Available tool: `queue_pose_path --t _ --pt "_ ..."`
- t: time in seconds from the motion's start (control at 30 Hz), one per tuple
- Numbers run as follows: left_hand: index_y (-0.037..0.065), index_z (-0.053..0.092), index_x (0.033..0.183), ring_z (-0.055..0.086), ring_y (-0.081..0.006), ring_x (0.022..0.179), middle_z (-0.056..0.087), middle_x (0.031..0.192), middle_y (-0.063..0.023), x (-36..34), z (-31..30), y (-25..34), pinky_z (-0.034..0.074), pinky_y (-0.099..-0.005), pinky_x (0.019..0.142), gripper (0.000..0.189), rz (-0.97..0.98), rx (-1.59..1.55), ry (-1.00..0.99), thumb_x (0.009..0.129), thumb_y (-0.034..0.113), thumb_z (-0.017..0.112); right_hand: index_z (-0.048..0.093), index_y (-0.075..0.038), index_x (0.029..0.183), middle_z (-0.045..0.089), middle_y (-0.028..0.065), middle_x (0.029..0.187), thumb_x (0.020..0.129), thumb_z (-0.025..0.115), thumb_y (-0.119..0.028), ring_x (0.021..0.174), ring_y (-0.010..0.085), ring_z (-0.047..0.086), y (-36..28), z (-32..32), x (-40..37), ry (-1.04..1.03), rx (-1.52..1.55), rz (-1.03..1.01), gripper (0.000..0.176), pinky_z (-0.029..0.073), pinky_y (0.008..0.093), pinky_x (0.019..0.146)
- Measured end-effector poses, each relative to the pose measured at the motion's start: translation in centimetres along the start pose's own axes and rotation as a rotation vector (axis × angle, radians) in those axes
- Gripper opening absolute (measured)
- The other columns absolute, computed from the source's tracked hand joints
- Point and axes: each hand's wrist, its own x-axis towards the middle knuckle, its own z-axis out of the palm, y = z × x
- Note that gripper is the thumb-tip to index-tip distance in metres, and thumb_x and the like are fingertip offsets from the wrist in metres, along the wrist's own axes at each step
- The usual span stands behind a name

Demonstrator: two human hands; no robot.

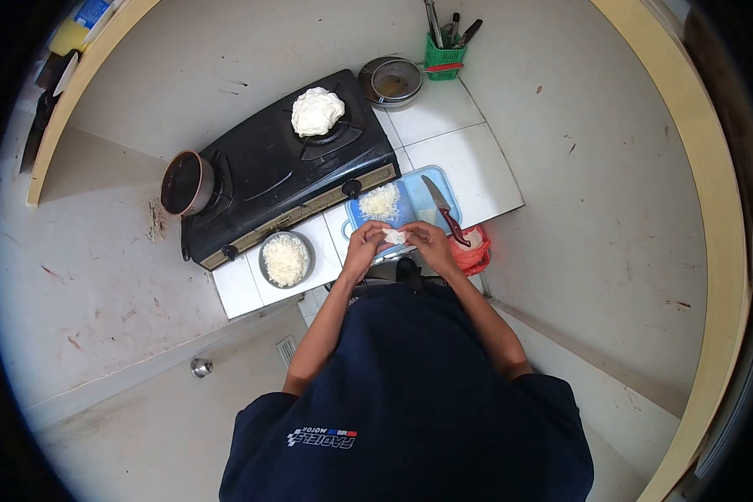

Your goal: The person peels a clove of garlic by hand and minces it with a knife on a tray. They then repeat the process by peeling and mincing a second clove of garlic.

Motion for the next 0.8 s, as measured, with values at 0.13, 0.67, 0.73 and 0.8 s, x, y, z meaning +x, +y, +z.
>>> queue_pose_path --t 0.13,0.67,0.73,0.8 --pt "0.001 0.064 0.113 0.066 -0.0177 0.107 0.066 0.111 -0.0077 0.0 0.2 0.3 0.058 -0.0351 0.094 0.015 -0.016 -0.089 -0.011 0.103 0.01 0.058 0.071 0.002 0.111 0.073 0.0073 0.1 0.099 0.057 0.001 0.089 0.0144 0.069 0.5 -0.3 0.2 -0.005 -0.017 -0.043 0.018 0.055 0.027 0.083" --pt "0.0 0.065 0.115 0.067 -0.0122 0.098 0.07 0.105 -0.0063 0.4 -0.3 -0.7 0.057 -0.0248 0.085 0.024 0.16 0.236 -0.046 0.092 -0.001 0.072 0.071 0.002 0.109 0.073 0.0072 0.099 0.097 0.071 -0.014 0.087 0.0123 0.068 -0.9 0.4 -0.4 -0.012 -0.03 0.058 0.02 0.056 0.0264 0.076" --pt "0.0 0.065 0.115 0.067 -0.0121 0.096 0.071 0.103 -0.0064 0.4 -0.6 -0.8 0.056 -0.0243 0.084 0.024 0.198 0.306 -0.048 0.092 -0.001 0.072 0.071 0.002 0.109 0.073 0.0072 0.097 0.096 0.073 -0.014 0.086 0.0122 0.068 -0.4 0.4 -0.4 -0.028 -0.02 0.103 0.021 0.055 0.0263 0.075" --pt "-0.002 0.065 0.114 0.069 -0.0125 0.093 0.072 0.099 -0.007 0.3 -0.8 -0.6 0.057 -0.0255 0.084 0.022 0.142 0.364 -0.052 0.093 -0.001 0.07 0.071 0.002 0.109 0.073 0.0072 0.093 0.095 0.074 -0.01 0.084 0.0121 0.069 0.1 0.4 -0.3 -0.013 -0.089 0.066 0.018 0.055 0.0264 0.074"
